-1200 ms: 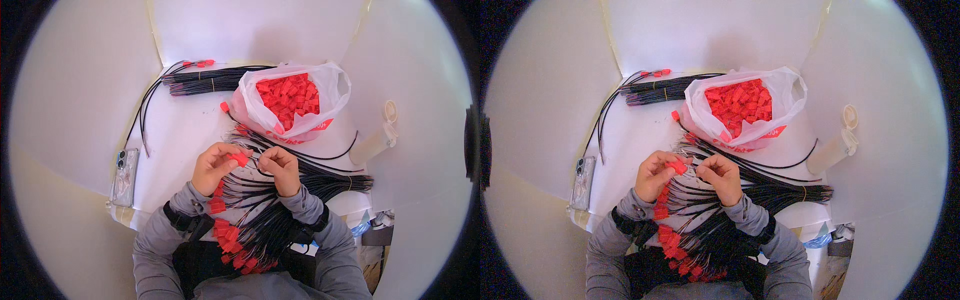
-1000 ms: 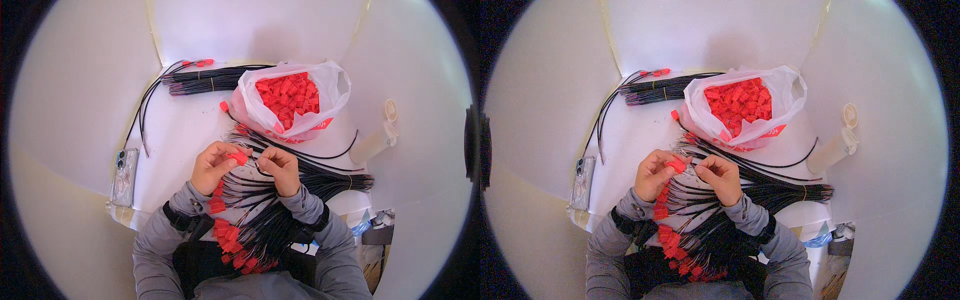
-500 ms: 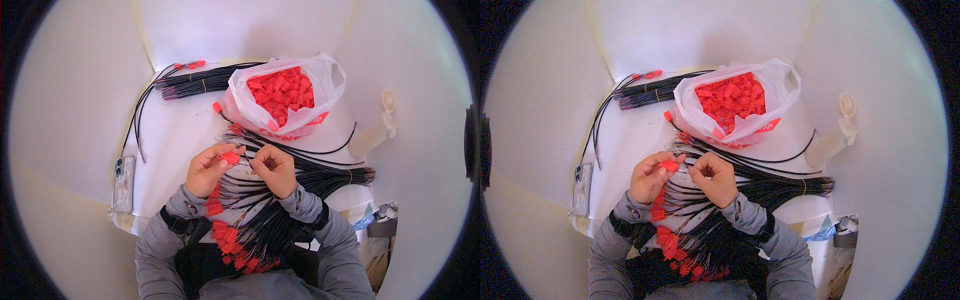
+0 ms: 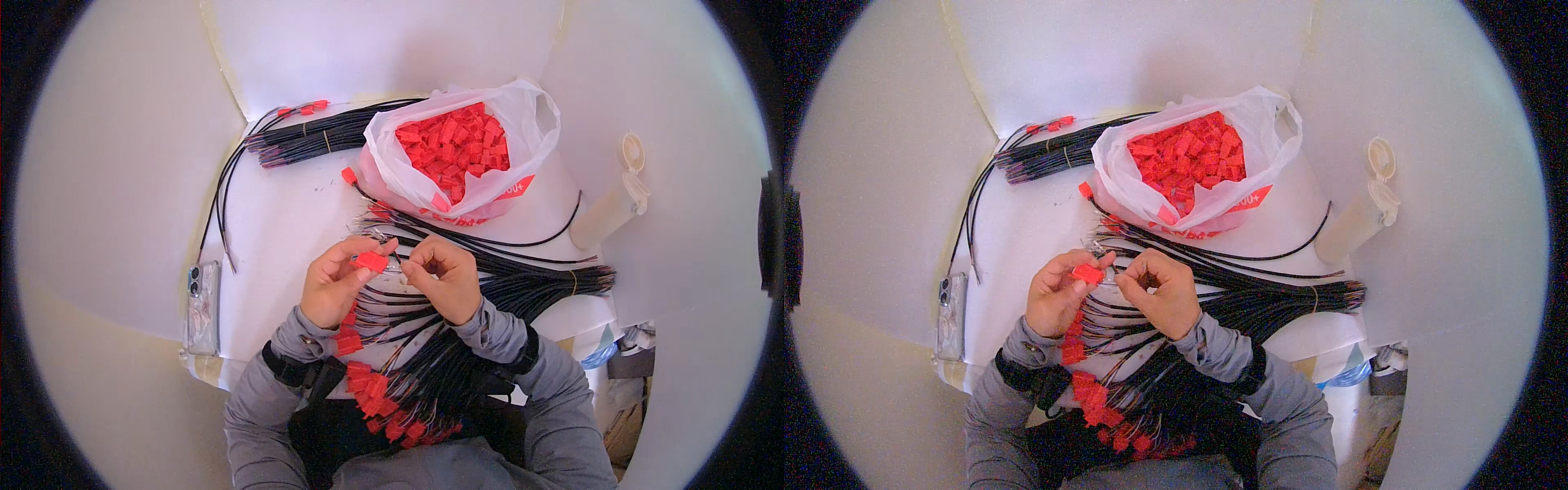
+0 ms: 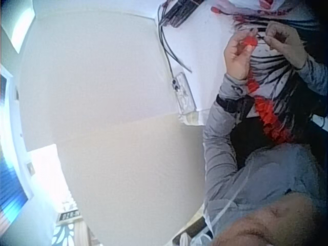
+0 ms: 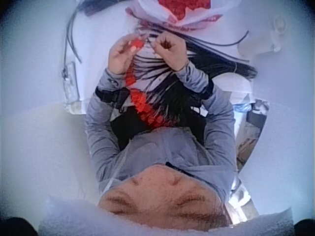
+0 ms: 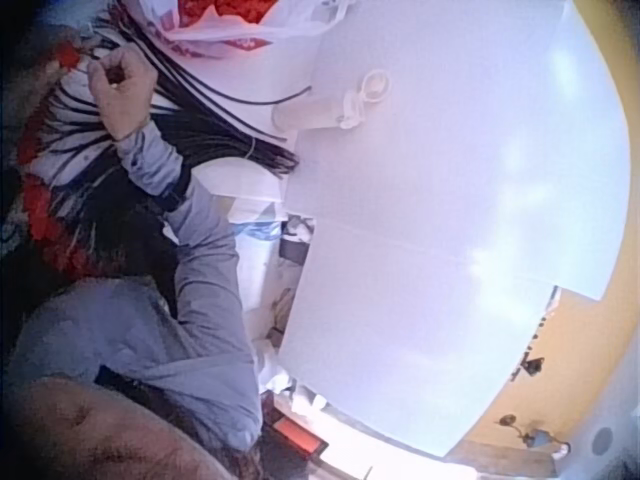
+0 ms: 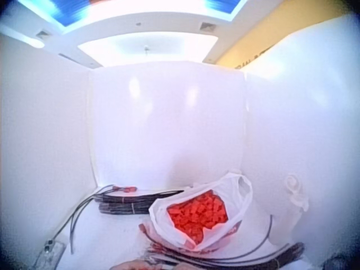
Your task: Manually attaching red plastic connectors to the ends of black wires to assemble wire harnesses.
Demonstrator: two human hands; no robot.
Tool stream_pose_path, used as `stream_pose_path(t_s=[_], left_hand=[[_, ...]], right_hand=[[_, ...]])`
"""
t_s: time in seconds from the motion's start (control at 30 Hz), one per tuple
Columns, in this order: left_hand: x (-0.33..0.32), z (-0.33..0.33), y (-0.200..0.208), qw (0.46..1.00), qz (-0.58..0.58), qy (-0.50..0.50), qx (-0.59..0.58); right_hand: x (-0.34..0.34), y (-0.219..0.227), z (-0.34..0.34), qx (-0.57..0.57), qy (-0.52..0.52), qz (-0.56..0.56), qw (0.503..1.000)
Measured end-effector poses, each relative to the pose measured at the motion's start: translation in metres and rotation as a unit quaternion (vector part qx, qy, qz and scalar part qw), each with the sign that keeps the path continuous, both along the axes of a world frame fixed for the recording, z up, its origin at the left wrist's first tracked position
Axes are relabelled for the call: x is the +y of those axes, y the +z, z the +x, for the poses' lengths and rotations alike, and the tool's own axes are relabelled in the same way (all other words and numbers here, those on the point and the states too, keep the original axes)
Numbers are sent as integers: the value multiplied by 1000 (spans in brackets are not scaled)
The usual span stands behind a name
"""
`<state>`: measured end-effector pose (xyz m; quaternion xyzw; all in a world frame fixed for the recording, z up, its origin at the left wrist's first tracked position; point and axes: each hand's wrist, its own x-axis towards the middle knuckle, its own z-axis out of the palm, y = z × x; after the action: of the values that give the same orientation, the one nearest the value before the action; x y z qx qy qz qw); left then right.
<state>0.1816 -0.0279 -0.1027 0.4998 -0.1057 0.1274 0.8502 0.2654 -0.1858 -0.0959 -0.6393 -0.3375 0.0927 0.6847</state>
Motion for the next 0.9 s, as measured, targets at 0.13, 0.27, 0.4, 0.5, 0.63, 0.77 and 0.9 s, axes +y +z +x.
stream_pose_path(t_s=[0.13, 0.27, 0.4, 0.5, 0.63, 0.77, 0.9], left_hand=[[0, 1, 0, 1000, 17, 9, -10], [-1, 0, 1, 999, 31, 24, -18], [-3, 1, 0, 997, 69, 31, -29], [-4, -1, 2, 997, 66, 42, -26], [-2, -2, 4, 993, 102, 52, -35], [-2, 0, 4, 985, 151, 70, -41], [-5, -3, 7, 990, 112, 83, -5]], right_hand=[[0, 2, 0, -46, -4, -1, 999], [-1, 6, -3, -61, 0, -12, 998], [-4, 6, -3, -77, 1, -24, 997], [-3, 6, -4, -91, -3, -19, 996], [-3, 5, -3, -94, 4, -22, 995], [-2, 6, -2, -93, 10, -17, 995], [-5, 9, -2, -89, 28, -43, 995]])
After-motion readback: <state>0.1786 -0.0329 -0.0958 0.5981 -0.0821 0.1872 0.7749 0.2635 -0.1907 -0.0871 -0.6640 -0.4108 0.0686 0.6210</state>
